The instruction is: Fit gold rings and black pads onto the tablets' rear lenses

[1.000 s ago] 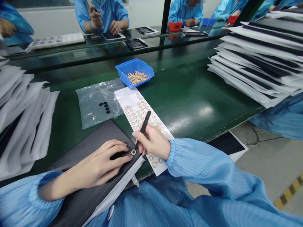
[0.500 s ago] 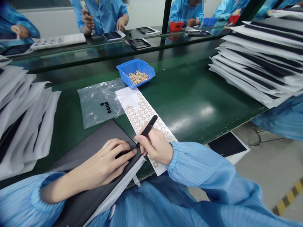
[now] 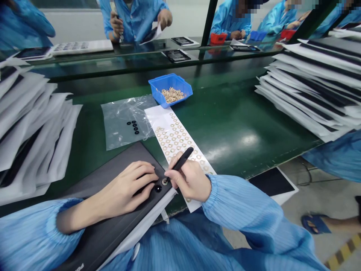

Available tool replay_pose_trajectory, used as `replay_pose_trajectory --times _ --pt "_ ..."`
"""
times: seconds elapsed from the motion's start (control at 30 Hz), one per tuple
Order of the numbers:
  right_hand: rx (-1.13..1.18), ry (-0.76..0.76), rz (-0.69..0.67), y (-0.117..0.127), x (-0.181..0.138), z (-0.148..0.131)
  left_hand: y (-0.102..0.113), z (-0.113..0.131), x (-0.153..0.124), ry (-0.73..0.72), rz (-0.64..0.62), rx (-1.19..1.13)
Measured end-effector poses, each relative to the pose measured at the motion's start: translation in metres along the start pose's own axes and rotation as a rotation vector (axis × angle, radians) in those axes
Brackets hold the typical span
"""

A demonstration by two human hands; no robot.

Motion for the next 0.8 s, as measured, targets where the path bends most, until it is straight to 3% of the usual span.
replay_pose_trajectory --times 0.13,0.23,0.33,0.4,0.47,0.57,0.63,0.8 --pt "0.2 0.0 -0.027 0.008 -0.002 -0.004 -0.001 -0.002 0.0 0.033 0.009 -0.017" --pt "0.11 -0.016 0.096 0.039 0.018 -0.016 -0.002 -0.002 0.001 0.024 -0.001 -0.023" --pt "-0.136 0.018 0.308 0.087 0.064 -0.017 -0.002 -0.001 0.001 0.033 -0.01 -0.015" --pt "-0.272 0.048 0.453 0.119 0.104 -0.004 -0.002 -0.001 0.0 0.041 -0.021 -0.004" --pt "-0.387 0.049 0.49 0.144 0.143 0.018 -0.002 -0.002 -0.001 0.046 -0.026 0.008" --pt "-0.503 -0.045 0.352 0.163 0.187 0.052 -0.002 -0.001 -0.003 0.053 -0.021 0.01" --pt "-0.467 -0.12 0.295 0.164 0.2 0.063 -0.002 0.001 -0.004 0.059 -0.023 0.004" --pt "-0.469 -0.188 0.23 0.143 0.194 0.049 0.003 -0.006 0.001 0.081 0.006 0.016"
Point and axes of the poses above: each hand's wrist, its own x-axis towards the middle knuckle, its own y-axis out of the back of the hand, z = x × y, the point moved 2 cm from there along x, towards the middle knuckle, and after that the axes turned 15 degrees about -z, right-handed, at the moved point
